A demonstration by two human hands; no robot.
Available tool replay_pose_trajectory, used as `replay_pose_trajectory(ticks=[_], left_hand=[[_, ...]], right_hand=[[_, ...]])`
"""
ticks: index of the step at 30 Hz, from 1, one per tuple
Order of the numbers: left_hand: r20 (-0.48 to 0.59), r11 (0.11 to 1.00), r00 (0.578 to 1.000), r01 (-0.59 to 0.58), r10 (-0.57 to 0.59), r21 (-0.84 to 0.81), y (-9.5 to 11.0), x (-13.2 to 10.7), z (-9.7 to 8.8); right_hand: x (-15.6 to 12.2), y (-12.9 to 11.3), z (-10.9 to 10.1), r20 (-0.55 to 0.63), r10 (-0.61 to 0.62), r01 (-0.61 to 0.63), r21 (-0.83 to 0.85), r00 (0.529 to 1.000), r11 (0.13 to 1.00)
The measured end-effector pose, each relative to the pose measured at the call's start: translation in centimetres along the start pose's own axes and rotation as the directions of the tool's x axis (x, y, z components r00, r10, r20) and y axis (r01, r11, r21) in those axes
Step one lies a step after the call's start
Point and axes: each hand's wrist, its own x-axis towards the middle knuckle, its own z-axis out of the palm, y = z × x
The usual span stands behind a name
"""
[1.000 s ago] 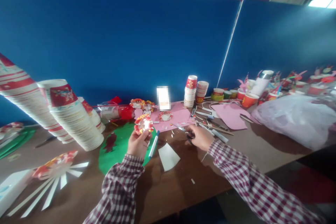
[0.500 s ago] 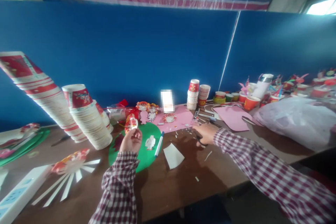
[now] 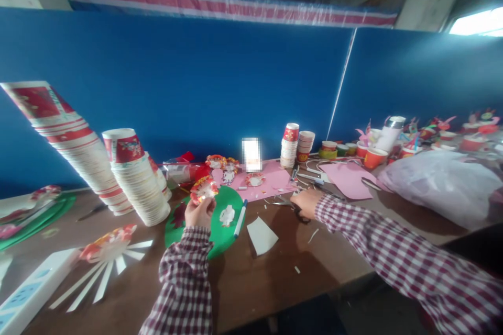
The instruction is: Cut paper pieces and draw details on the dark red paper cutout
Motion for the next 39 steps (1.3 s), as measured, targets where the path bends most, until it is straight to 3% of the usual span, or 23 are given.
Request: replay_pose_trajectory(ticks=[4,9,16,20,24,31,39], left_hand=[[-0.152,1.0,0.988,0.001,0.003,0.03,-0.2,-0.1,0.4],[-0.216,0.998,0.976,0.031,-0.018,0.056,-0.6,0.0,0.9],[-0.213,0.994,0.977,0.05,-0.029,0.097,-0.9,0.1,0.4],[-0.205,0.993,0.979,0.031,-0.008,0.11,-1.2,0.3,0.1],[-0.226,0.994,0.974,0.009,0.016,0.108,-1.3,0.5,0.1],[-0.26,0.996,0.965,0.004,0.021,0.093,-1.2,0.5,0.3],[-0.312,0.995,0.95,0.029,0.001,0.091,-1.7,0.8,0.2]], right_hand=[[0.1,-0.6,-0.2,-0.025,0.024,-0.024,-0.023,0.999,0.999],[1.3,-2.9,-1.1,-0.111,-0.052,0.057,0.041,0.992,0.998],[7.6,-10.7,-1.1,-0.151,-0.194,0.222,0.195,0.969,0.955],[11.0,-13.1,-0.1,-0.084,-0.206,0.22,0.237,0.975,0.946],[12.3,-13.8,0.5,-0.041,-0.195,0.199,0.258,0.98,0.945],[12.6,-14.7,-0.3,0.021,-0.226,0.212,0.27,0.974,0.939],[13.4,-14.2,-0.2,0.113,-0.259,0.206,0.345,0.959,0.915]])
